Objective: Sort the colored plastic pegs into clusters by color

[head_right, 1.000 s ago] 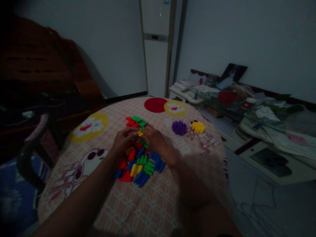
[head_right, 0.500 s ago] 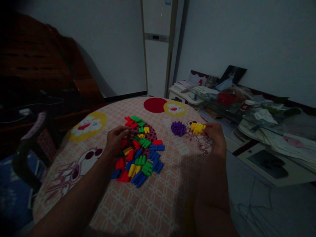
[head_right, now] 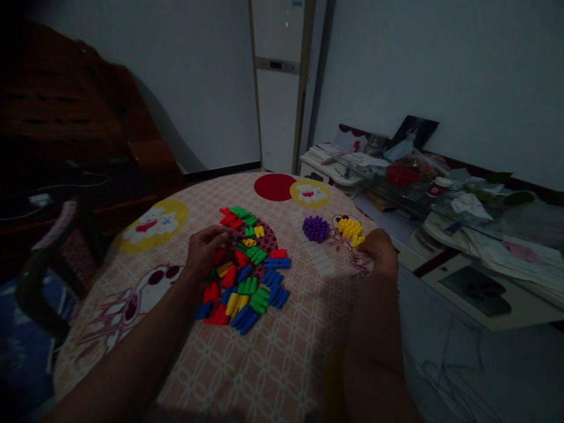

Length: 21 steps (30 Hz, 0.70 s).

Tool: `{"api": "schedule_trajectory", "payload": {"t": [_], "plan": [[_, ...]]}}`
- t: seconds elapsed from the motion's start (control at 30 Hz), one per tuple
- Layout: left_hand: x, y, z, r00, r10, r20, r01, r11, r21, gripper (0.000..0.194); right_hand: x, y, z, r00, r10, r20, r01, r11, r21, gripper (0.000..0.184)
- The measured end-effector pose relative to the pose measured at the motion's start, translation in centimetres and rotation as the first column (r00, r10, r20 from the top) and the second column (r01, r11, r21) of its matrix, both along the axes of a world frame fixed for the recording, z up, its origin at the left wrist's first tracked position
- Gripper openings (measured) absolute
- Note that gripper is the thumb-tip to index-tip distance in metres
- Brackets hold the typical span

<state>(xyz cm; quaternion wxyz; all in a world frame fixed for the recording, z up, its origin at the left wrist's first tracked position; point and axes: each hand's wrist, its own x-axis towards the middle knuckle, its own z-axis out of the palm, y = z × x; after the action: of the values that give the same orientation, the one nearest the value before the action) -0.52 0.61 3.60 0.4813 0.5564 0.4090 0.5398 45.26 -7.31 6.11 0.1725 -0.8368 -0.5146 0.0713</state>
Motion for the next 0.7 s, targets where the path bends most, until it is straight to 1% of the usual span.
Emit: {"api": "schedule_trajectory", "payload": {"t": [0.07, 0.13, 0.2, 0.37, 0.5, 0.6, 0.7], "plan": [[0.0, 0.0, 0.0, 1.000, -0.003, -0.009, 0.003, 1.000, 0.002, 0.026, -0.2, 0.1, -0.1, 0.996, -0.044, 0.077, 0.052, 0.992, -0.112, 0.026], [-0.1, 0.0, 0.0, 1.000, -0.006, -0.020, 0.006, 1.000, 0.006, 0.026, -0.6, 0.3, -0.4, 0.984, -0.095, 0.148, 0.118, 0.980, -0.159, 0.029], [-0.1, 0.0, -0.1, 1.000, -0.011, -0.025, 0.011, 1.000, 0.008, 0.026, -0.9, 0.5, -0.6, 0.977, -0.112, 0.181, 0.141, 0.978, -0.157, 0.027], [0.0, 0.2, -0.1, 1.000, -0.014, -0.016, 0.014, 1.000, 0.003, 0.027, -1.5, 1.1, -0.5, 0.970, -0.115, 0.214, 0.157, 0.968, -0.195, 0.015], [0.0, 0.2, -0.2, 1.000, -0.010, -0.016, 0.010, 1.000, 0.014, 0.025, -1.8, 1.5, -0.7, 0.967, -0.080, 0.241, 0.128, 0.973, -0.192, 0.019], [0.0, 0.2, -0.3, 1.000, -0.014, -0.019, 0.014, 1.000, 0.000, 0.026, -1.9, 1.6, -1.0, 0.963, -0.109, 0.247, 0.152, 0.975, -0.161, 0.022], [-0.1, 0.3, -0.4, 1.000, -0.008, -0.013, 0.008, 1.000, -0.017, 0.027, -2.2, 1.6, -1.0, 0.962, -0.129, 0.241, 0.172, 0.971, -0.164, 0.024]]}}
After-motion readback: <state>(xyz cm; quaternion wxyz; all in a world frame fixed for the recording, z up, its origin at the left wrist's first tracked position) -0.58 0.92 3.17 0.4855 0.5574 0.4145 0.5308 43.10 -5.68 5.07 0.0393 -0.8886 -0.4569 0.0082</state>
